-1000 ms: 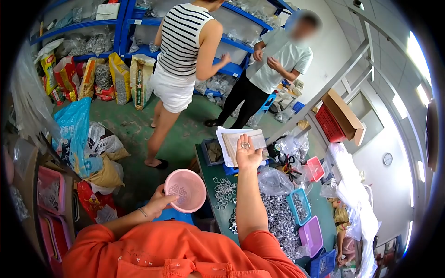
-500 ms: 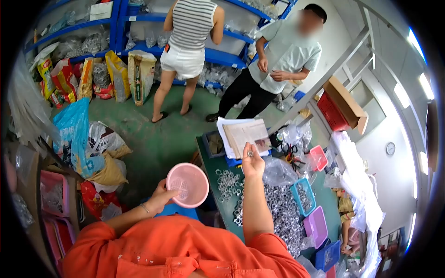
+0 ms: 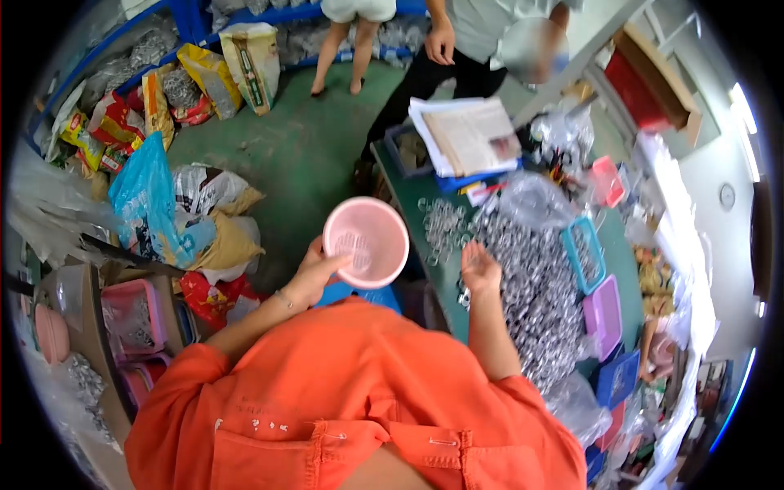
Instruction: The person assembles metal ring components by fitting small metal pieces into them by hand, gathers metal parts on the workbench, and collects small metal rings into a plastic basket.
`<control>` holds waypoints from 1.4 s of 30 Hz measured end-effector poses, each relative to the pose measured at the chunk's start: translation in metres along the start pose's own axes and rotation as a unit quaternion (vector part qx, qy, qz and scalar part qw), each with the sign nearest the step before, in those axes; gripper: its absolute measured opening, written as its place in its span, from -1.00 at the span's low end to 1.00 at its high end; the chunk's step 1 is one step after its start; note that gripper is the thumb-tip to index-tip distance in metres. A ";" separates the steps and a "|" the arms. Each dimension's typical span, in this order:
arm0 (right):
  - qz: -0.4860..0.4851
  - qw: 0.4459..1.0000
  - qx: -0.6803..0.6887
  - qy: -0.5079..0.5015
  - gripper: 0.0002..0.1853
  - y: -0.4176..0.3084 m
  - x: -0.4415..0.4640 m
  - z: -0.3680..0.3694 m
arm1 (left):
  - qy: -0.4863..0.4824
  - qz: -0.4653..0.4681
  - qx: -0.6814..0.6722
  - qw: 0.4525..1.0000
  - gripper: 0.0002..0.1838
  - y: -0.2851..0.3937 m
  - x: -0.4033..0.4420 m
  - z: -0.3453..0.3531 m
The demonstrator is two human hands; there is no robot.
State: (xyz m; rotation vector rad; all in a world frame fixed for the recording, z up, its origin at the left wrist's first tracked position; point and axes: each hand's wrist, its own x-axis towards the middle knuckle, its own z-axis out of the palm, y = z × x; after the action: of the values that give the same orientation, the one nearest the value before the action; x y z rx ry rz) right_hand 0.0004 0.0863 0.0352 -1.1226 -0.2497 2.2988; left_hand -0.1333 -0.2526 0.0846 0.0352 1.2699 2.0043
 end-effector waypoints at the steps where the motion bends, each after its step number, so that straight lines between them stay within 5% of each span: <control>1: -0.006 0.999 0.023 -0.022 -0.69 -0.002 0.008 -0.013 | -0.007 -0.016 -0.020 1.000 -0.44 0.004 -0.001 0.004; 6: -0.031 0.997 -0.045 0.050 -0.40 0.005 -0.015 -0.023 | 0.021 -0.052 0.057 0.997 -0.43 0.010 0.001 -0.001; 26: 0.016 1.000 0.002 0.015 -0.31 0.024 -0.008 -0.021 | 0.038 -0.079 0.083 0.993 -0.38 0.009 -0.007 -0.006; 42: -0.064 0.996 -0.004 -0.057 -0.25 0.023 -0.004 0.000 | 0.023 -0.078 0.098 0.992 -0.39 0.012 -0.011 -0.003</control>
State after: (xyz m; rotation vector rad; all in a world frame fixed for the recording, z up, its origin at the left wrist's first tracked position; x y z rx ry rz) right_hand -0.0064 0.0650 0.0289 -0.9516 -0.3648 2.2513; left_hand -0.1335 -0.2637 0.0964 -0.0155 1.4496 1.7532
